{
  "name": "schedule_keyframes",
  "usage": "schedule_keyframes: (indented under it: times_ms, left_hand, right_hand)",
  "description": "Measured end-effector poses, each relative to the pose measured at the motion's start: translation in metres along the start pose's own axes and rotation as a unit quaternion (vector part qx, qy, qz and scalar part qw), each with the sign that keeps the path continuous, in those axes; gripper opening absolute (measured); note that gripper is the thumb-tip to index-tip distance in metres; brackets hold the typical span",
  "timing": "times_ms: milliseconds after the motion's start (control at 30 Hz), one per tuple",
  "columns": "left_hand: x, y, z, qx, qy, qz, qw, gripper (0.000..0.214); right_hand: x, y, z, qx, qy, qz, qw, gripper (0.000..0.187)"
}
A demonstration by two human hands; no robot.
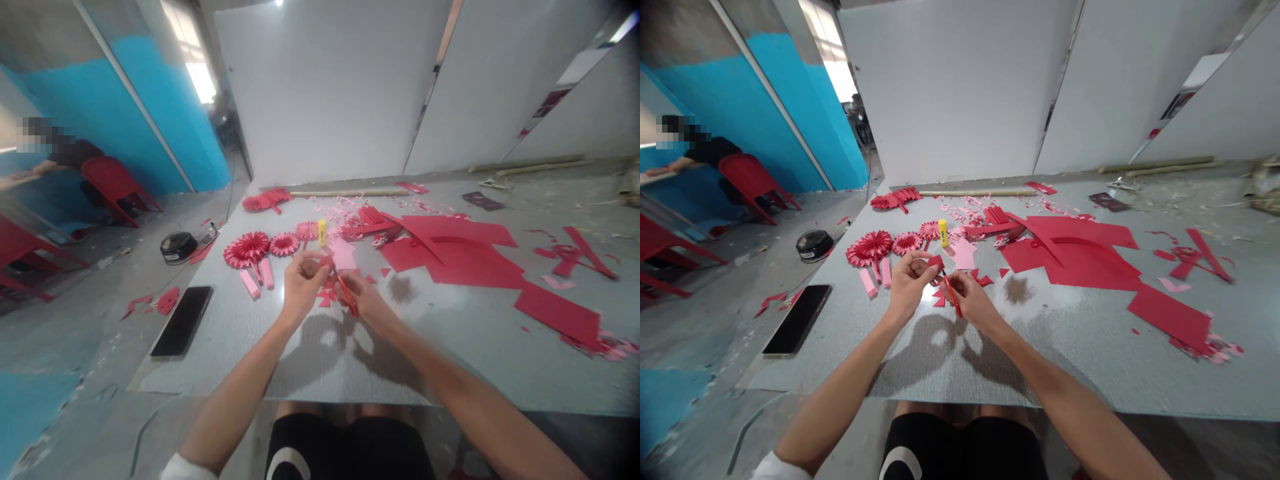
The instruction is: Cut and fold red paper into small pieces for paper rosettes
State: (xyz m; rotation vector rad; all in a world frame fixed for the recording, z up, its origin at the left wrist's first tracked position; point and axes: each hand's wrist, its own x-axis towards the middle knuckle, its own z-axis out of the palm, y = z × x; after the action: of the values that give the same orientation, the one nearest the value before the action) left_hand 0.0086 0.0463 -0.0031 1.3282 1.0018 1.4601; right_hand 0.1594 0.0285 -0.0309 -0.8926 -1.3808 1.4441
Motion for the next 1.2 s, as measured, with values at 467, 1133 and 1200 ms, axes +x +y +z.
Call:
schedule_keyframes:
  times_ms: [467,1133,1200]
  left_hand:
    - [0.0005,-0.0025,-0.0008,0.016,0.0,-0.005,1.0,0.022]
    - [0.0025,-0.001,-0.0031,-0.002,-0.014,-0.015,1.0,0.029]
    - [0.0026,-0.0002,-0.0031,-0.002,-0.016,-0.018,1.0,0.029]
  right_hand:
    - [0.0001,0.0003,0.0004,0.006,0.002,-0.004,1.0,0.036]
    - [0.0007,0.0041,-0.0032,-0.016,-0.001,0.004,1.0,0.036]
    - [0.0009,0.0043,-0.0032,-0.013,-0.001,0.006,1.0,0.036]
